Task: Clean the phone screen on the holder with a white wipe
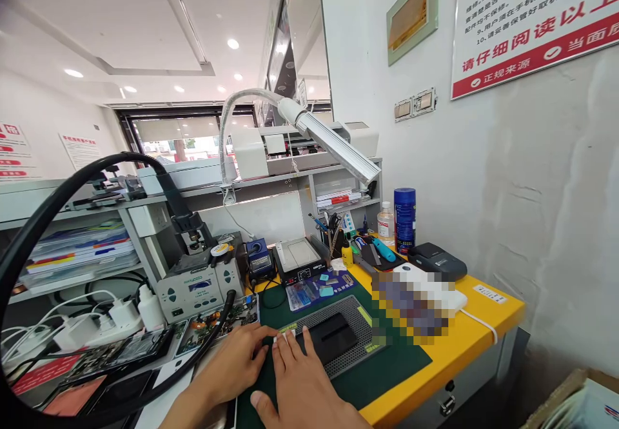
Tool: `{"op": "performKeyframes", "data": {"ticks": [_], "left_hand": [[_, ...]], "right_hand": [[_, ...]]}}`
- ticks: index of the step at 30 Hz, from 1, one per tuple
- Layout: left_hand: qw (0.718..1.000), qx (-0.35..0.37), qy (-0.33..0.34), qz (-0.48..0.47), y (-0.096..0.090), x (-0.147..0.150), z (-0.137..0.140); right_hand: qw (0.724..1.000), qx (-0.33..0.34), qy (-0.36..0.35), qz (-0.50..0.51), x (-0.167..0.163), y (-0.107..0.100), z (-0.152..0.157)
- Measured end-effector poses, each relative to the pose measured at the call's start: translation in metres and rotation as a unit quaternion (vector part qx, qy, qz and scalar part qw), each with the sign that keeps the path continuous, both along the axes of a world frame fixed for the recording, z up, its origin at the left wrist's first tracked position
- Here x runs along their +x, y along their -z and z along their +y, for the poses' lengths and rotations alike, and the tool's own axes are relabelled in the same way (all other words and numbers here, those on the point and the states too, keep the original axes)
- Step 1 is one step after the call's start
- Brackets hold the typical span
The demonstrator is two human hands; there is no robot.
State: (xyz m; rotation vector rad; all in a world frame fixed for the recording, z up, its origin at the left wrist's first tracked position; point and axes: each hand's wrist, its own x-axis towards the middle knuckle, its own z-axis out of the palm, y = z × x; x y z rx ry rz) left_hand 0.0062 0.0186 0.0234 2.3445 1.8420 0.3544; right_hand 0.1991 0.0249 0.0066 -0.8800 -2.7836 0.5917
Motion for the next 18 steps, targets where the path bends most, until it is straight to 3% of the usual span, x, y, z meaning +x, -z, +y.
{"op": "performKeyframes", "data": {"ticks": [7,14,18], "left_hand": [[1.000,0.006,-0.005,0.001,0.003,-0.001,0.002],[1.000,-0.014,-0.016,0.009,-0.005,0.003,-0.002],[1.000,-0.014,-0.018,0.015,-0.006,0.003,-0.002]], "right_hand": [[0.998,0.058,-0.002,0.025,0.010,0.029,-0.006],[0.970,0.232,0.017,0.070,0.014,0.091,-0.008],[0.958,0.276,0.025,0.075,0.014,0.102,-0.009]]}}
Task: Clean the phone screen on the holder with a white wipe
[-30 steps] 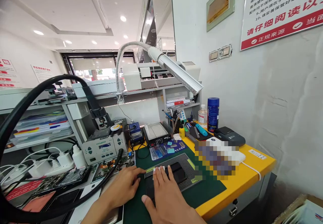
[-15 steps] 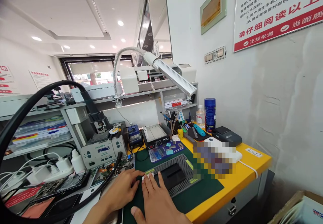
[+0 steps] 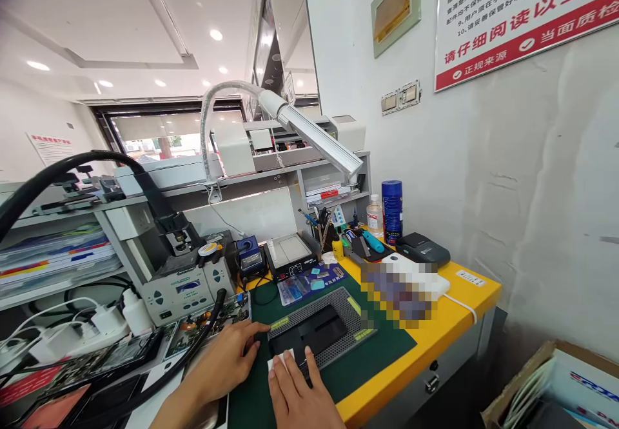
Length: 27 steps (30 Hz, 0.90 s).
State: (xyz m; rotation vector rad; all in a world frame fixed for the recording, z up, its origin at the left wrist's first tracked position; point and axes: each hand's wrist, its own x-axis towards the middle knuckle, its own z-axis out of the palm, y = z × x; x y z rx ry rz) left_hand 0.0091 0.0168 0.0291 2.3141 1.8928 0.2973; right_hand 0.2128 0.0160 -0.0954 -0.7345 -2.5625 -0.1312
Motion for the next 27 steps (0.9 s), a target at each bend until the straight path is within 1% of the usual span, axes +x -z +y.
{"op": "performKeyframes", "data": {"ticks": [3,5,7,10,13,15,20,25,27], "left_hand": [[1.000,-0.002,-0.003,0.003,0.000,0.000,0.000],[1.000,-0.003,-0.004,0.005,0.000,0.000,0.000],[1.000,-0.003,-0.003,0.005,0.000,0.000,0.000],[1.000,-0.001,-0.002,0.004,0.000,0.000,0.000],[1.000,-0.006,-0.002,0.008,0.001,-0.001,0.000],[1.000,-0.004,0.003,0.010,0.002,-0.002,0.001],[1.000,-0.002,0.009,0.011,0.003,-0.003,0.002],[1.000,-0.009,0.005,0.007,0.002,-0.003,0.001],[1.000,-0.012,0.006,0.003,0.001,-0.003,0.001]], "right_hand": [[1.000,-0.004,-0.006,0.001,0.006,-0.006,-0.001],[1.000,-0.023,-0.011,0.001,0.013,-0.013,-0.002],[0.998,-0.059,-0.015,-0.008,0.023,-0.024,-0.003],[0.990,-0.136,-0.009,-0.026,0.040,-0.045,-0.006],[0.978,-0.204,0.022,-0.030,0.057,-0.067,-0.009],[0.971,-0.232,0.051,-0.026,0.068,-0.076,-0.009],[0.962,-0.245,0.116,-0.015,0.091,-0.082,-0.005],[0.950,-0.277,0.140,-0.030,0.102,-0.087,-0.006],[0.949,-0.277,0.145,-0.033,0.103,-0.088,-0.006]]}}
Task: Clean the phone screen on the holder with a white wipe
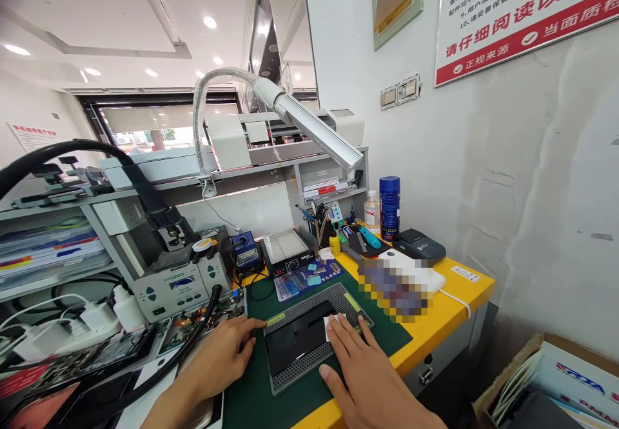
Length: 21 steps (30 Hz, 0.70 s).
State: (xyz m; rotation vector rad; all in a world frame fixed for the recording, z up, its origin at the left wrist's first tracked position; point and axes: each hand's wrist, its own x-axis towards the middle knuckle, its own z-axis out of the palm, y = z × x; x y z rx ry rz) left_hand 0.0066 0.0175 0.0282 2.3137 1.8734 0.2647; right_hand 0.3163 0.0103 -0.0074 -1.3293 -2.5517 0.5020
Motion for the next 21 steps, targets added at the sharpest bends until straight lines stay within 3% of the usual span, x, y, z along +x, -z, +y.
{"op": "performKeyframes", "data": {"ticks": [8,21], "left_hand": [[1.000,-0.010,-0.005,-0.001,-0.002,0.002,0.000],[1.000,-0.005,-0.012,-0.001,0.000,0.003,0.000]], "right_hand": [[0.999,0.034,-0.015,0.002,-0.007,0.009,0.020],[0.998,0.032,-0.036,-0.026,-0.034,-0.019,0.048]]}}
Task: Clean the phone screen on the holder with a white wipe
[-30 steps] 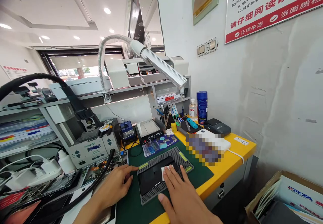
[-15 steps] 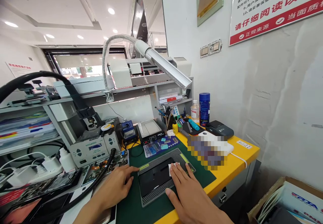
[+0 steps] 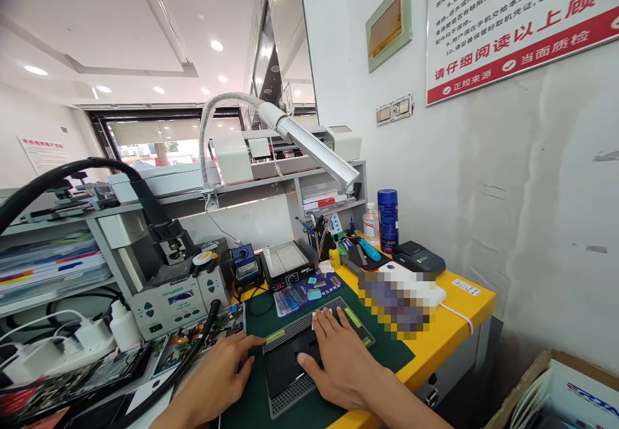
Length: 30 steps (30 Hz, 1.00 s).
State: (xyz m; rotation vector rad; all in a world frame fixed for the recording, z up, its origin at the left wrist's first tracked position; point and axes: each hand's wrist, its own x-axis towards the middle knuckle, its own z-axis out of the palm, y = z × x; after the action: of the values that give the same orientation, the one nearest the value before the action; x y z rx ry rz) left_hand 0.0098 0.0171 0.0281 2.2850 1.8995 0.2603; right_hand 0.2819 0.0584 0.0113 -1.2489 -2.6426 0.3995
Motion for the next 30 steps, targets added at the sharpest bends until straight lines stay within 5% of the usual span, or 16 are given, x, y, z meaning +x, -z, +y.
{"op": "performKeyframes", "data": {"ticks": [10,18,30], "left_hand": [[0.999,-0.038,-0.020,0.019,-0.017,0.009,-0.006],[1.000,-0.001,-0.004,0.011,-0.004,0.003,-0.002],[1.000,0.017,0.011,0.005,0.001,0.000,0.000]], "right_hand": [[1.000,-0.017,0.005,0.000,-0.009,-0.004,-0.006],[1.000,-0.013,-0.001,0.007,-0.031,0.006,-0.013],[0.991,-0.027,-0.130,0.025,-0.082,0.025,-0.021]]}}
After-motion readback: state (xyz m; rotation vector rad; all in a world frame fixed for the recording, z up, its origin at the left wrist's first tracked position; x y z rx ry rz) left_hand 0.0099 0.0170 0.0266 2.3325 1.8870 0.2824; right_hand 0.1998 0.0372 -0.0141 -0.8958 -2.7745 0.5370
